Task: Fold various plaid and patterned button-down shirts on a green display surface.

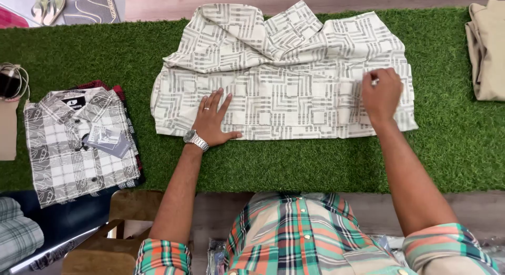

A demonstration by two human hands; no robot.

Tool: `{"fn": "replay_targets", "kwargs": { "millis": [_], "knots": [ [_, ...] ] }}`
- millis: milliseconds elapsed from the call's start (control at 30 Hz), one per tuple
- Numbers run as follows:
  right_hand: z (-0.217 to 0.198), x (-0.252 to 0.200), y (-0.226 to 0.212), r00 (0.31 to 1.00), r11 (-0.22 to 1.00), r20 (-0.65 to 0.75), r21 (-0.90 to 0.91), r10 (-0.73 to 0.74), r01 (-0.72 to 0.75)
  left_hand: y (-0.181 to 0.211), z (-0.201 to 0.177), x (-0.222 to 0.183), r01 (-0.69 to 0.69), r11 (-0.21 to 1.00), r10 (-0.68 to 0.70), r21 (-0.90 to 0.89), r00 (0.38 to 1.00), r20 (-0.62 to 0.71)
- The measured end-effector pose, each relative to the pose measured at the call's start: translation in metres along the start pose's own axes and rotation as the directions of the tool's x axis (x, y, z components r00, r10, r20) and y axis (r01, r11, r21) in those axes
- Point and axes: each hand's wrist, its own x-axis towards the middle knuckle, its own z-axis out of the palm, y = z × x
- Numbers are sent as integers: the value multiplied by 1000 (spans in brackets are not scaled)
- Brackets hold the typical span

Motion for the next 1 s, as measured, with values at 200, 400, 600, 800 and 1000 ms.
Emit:
{"fn": "replay_targets", "kwargs": {
  "millis": [200,400,600,800,1000],
  "knots": [
    [4,91,-128,828,591,546,627,132,-508,6,-2,3,50,999,-49,-17,999,16],
    [117,142,-134,436,85,868,429,238,-900,7,-3,4,122,989,-122,-79,992,-3],
    [103,185,-164,772,-72,621,784,135,-617,7,-6,2,136,986,-140,-102,990,-35],
    [63,172,-137,952,15,199,980,-232,-201,9,-11,4,125,984,-129,-127,991,-24],
    [25,25,-21,968,931,233,366,-91,-1,0,-1,2,50,988,-69,-145,989,-129]
  ]
}}
